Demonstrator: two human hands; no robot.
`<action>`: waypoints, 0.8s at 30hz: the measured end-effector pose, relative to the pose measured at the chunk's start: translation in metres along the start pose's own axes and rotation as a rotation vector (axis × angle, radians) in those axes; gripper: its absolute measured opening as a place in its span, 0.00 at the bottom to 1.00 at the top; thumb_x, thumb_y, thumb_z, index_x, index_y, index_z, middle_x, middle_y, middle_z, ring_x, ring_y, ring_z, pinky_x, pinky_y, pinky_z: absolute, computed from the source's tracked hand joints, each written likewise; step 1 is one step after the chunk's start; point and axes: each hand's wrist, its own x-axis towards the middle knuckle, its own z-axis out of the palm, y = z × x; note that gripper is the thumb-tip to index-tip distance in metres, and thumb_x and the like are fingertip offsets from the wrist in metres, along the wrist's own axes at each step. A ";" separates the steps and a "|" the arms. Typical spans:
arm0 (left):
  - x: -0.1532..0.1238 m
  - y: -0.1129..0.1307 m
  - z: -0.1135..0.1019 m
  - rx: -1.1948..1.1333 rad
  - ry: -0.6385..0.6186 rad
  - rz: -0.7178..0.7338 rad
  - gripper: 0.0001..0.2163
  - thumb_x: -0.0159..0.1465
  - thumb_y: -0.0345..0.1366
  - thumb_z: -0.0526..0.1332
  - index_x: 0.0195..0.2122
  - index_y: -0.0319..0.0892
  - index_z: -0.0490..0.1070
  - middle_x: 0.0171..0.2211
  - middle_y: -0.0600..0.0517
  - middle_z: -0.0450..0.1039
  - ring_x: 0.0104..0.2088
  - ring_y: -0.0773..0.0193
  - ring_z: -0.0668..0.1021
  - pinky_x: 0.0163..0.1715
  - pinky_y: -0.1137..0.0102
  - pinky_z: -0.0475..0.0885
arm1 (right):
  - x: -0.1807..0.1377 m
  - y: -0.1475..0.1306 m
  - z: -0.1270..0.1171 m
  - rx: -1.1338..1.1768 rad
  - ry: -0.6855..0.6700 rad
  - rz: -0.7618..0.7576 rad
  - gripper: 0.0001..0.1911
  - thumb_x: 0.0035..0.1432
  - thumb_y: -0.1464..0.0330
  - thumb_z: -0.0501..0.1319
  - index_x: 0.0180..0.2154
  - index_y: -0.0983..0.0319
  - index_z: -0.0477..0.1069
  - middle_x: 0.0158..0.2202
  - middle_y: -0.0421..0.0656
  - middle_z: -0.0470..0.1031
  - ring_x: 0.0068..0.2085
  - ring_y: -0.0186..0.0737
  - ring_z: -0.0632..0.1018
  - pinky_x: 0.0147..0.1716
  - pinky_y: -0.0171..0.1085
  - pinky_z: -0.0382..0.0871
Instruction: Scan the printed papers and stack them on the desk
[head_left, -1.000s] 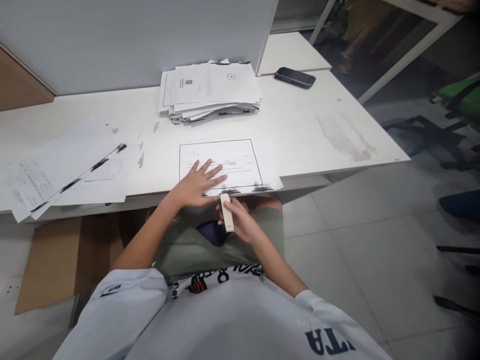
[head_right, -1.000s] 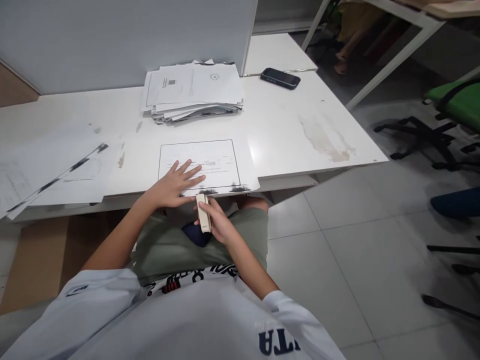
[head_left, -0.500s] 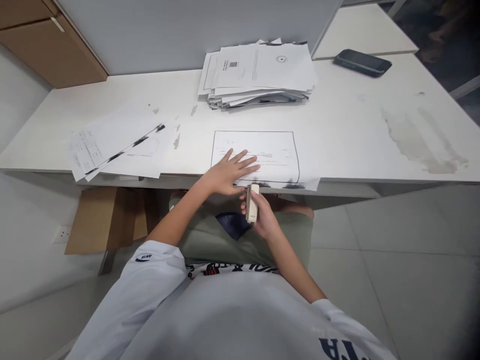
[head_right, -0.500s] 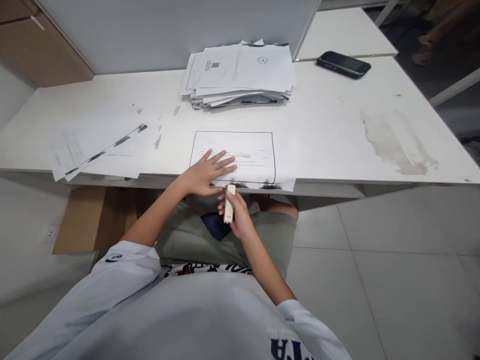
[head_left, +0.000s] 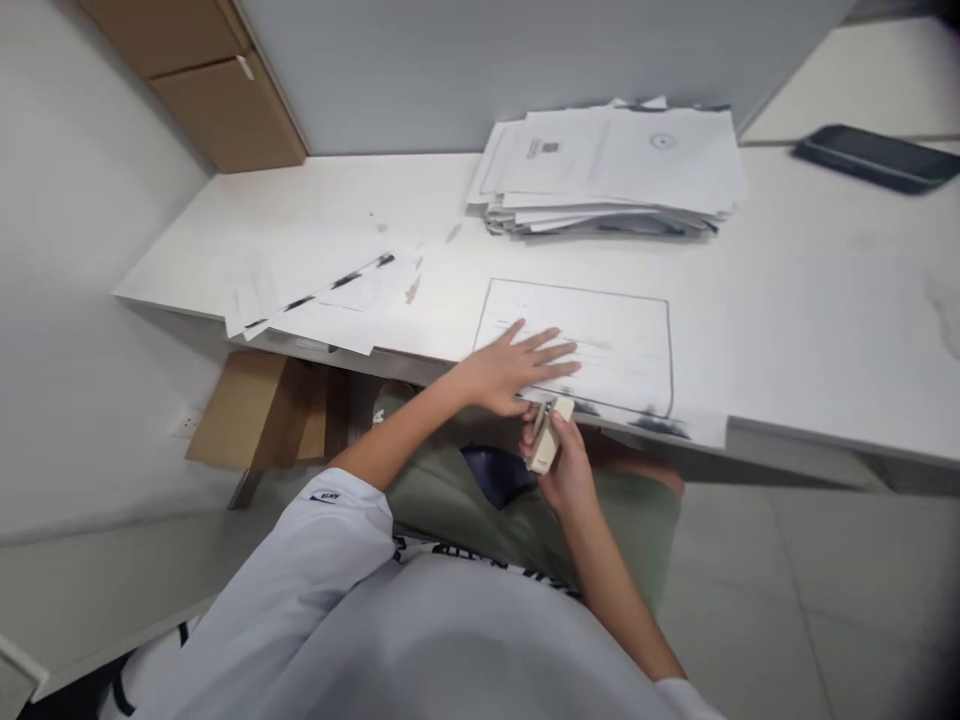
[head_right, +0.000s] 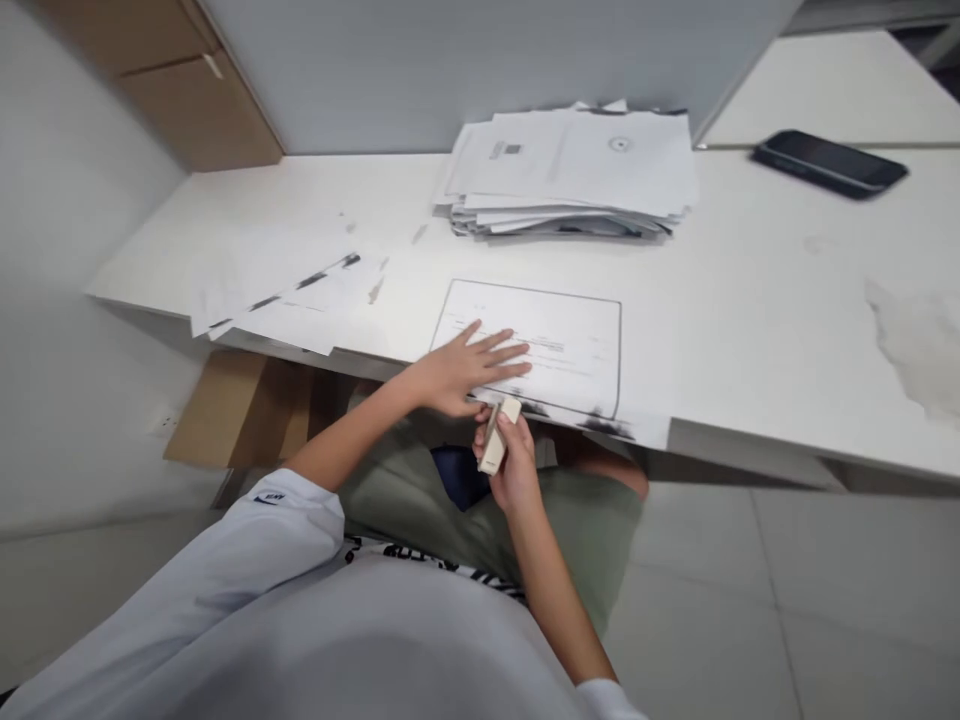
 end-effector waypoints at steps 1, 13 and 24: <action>-0.001 0.001 0.000 0.016 0.003 0.005 0.36 0.60 0.42 0.55 0.69 0.41 0.49 0.71 0.46 0.44 0.70 0.44 0.47 0.65 0.43 0.42 | 0.001 0.001 0.000 0.000 0.005 -0.003 0.15 0.47 0.58 0.69 0.30 0.61 0.71 0.30 0.38 0.72 0.23 0.30 0.70 0.16 0.29 0.62; -0.011 0.007 0.009 0.219 0.115 0.042 0.31 0.64 0.41 0.51 0.68 0.38 0.52 0.69 0.42 0.50 0.68 0.42 0.54 0.61 0.44 0.55 | 0.003 0.007 0.000 -0.049 0.040 -0.035 0.16 0.50 0.57 0.69 0.28 0.62 0.70 0.27 0.39 0.72 0.20 0.28 0.67 0.18 0.29 0.61; -0.025 0.011 -0.010 0.040 0.112 -0.066 0.29 0.62 0.26 0.47 0.67 0.39 0.56 0.66 0.49 0.59 0.67 0.60 0.58 0.65 0.64 0.57 | -0.015 0.006 -0.070 -0.088 -0.065 0.211 0.26 0.46 0.54 0.71 0.46 0.56 0.73 0.30 0.40 0.73 0.22 0.33 0.69 0.19 0.34 0.65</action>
